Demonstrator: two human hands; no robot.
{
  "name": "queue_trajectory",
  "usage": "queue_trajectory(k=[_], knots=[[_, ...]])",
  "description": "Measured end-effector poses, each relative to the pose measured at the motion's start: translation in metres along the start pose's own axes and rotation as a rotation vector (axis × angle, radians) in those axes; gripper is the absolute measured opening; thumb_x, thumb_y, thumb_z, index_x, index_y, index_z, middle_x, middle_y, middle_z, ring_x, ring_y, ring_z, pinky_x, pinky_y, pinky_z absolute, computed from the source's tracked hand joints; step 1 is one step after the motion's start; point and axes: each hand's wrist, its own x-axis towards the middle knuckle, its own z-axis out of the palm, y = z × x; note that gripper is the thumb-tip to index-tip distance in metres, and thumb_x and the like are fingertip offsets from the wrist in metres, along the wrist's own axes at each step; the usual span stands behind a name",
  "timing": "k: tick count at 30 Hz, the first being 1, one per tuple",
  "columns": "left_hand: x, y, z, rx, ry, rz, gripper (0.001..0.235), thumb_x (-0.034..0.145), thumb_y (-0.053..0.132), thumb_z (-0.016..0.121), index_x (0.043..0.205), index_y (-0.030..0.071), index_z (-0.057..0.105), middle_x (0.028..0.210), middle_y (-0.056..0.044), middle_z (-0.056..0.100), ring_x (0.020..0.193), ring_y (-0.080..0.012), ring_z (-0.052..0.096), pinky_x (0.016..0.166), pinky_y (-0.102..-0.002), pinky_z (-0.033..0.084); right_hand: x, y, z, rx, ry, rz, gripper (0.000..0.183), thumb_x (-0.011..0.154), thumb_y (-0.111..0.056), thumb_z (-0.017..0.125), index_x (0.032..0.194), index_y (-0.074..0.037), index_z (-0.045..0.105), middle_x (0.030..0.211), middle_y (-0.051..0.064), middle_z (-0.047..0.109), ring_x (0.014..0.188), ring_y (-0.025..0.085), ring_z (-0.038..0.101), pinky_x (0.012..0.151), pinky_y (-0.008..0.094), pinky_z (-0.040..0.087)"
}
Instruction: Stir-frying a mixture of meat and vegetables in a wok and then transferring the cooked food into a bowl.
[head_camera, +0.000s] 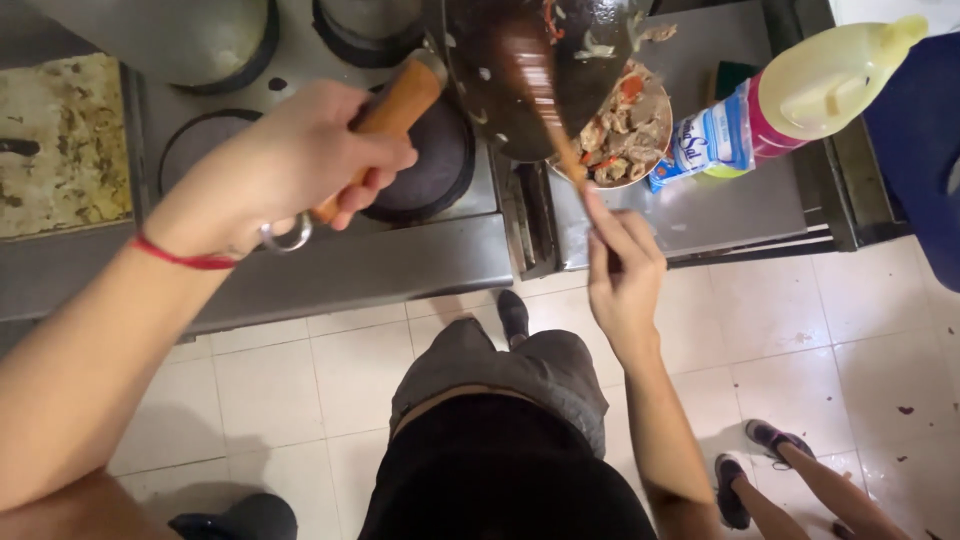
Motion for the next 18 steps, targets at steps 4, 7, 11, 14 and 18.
queue_trajectory(k=[4, 7, 11, 14, 18], knots=[[-0.001, 0.0, 0.006, 0.018, -0.017, -0.018, 0.036, 0.097, 0.013, 0.059, 0.065, 0.002, 0.047, 0.055, -0.013, 0.046, 0.048, -0.022, 0.041, 0.051, -0.035, 0.041, 0.049, -0.006, 0.025, 0.013, -0.02, -0.073, 0.047, 0.111, 0.007, 0.052, 0.153, -0.015, 0.048, 0.089, 0.003, 0.041, 0.084, 0.018, 0.039, 0.077, 0.03, 0.035], [-0.014, 0.005, 0.008, -0.003, -0.008, -0.063, 0.031, 0.101, 0.012, 0.062, 0.074, 0.001, 0.049, 0.054, -0.012, 0.047, 0.048, -0.0208, 0.041, 0.046, -0.035, 0.037, 0.088, 0.028, 0.038, -0.093, 0.104, -0.165, 0.07, 0.106, 0.018, 0.048, 0.161, -0.023, 0.035, 0.102, 0.008, 0.055, 0.094, 0.018, 0.049, 0.078, 0.03, 0.039], [-0.031, 0.004, 0.007, 0.117, -0.019, -0.074, 0.029, 0.088, 0.013, 0.056, 0.063, 0.002, 0.044, 0.048, -0.013, 0.047, 0.044, -0.0237, 0.044, 0.047, -0.034, 0.033, 0.101, 0.096, 0.029, -0.324, 0.2, -0.051, 0.069, 0.099, 0.02, 0.051, 0.157, -0.014, 0.041, 0.1, 0.009, 0.05, 0.079, 0.018, 0.051, 0.065, 0.03, 0.048], [-0.037, 0.003, 0.003, 0.104, -0.017, -0.075, 0.029, 0.087, 0.012, 0.055, 0.062, 0.002, 0.043, 0.048, -0.014, 0.046, 0.045, -0.0239, 0.042, 0.048, -0.034, 0.035, 0.067, 0.113, 0.002, -0.505, 0.147, 0.056, 0.063, 0.097, 0.009, 0.054, 0.155, -0.016, 0.05, 0.092, 0.008, 0.054, 0.062, 0.02, 0.049, 0.048, 0.034, 0.044], [-0.023, 0.001, -0.003, 0.18, -0.034, -0.076, 0.031, 0.093, 0.013, 0.06, 0.068, 0.002, 0.046, 0.048, -0.014, 0.051, 0.04, -0.0235, 0.046, 0.05, -0.034, 0.041, 0.057, 0.112, -0.064, -0.926, 0.043, -0.128, 0.06, 0.088, -0.002, 0.071, 0.145, -0.023, 0.072, 0.122, 0.015, 0.074, 0.063, 0.02, 0.067, 0.057, 0.036, 0.059]])
